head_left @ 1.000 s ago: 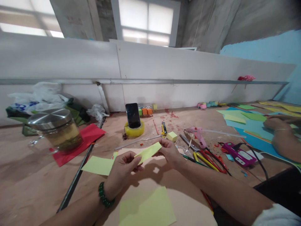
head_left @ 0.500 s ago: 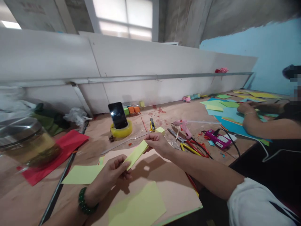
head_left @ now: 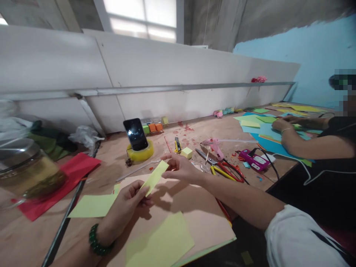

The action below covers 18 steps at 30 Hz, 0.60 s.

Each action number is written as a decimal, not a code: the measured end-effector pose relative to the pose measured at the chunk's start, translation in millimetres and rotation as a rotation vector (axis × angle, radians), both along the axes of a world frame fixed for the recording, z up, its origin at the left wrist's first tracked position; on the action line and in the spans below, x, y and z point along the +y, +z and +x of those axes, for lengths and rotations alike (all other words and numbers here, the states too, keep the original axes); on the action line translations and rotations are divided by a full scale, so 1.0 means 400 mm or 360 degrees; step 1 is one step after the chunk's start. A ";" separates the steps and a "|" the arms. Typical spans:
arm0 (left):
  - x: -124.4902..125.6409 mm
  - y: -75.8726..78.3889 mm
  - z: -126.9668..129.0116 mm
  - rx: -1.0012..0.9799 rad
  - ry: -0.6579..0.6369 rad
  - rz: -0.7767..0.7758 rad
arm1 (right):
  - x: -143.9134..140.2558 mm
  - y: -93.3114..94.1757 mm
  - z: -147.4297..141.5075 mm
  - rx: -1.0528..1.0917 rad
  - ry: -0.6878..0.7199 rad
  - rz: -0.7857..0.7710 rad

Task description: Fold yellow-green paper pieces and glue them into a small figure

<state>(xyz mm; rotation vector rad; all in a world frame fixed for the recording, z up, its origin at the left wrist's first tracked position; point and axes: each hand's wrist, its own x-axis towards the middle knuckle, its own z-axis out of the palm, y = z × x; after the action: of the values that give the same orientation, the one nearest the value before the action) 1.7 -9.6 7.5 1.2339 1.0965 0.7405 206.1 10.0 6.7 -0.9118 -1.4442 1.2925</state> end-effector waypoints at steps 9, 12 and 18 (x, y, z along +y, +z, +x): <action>-0.002 -0.005 0.000 -0.0013 -0.0310 0.0081 | -0.027 -0.008 -0.026 -0.0038 -0.0145 0.0433; 0.001 -0.005 -0.008 0.0046 -0.0466 0.0201 | -0.035 -0.003 -0.027 -0.0128 -0.0118 0.0560; -0.006 -0.014 -0.012 0.0036 -0.0485 0.0295 | -0.057 -0.015 -0.038 -0.0254 0.0021 0.0734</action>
<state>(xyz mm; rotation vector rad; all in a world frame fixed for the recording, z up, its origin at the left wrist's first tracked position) -3.0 -11.9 2.0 1.5299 0.8450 0.6045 190.7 -12.7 0.8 -0.7042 -1.7784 0.8519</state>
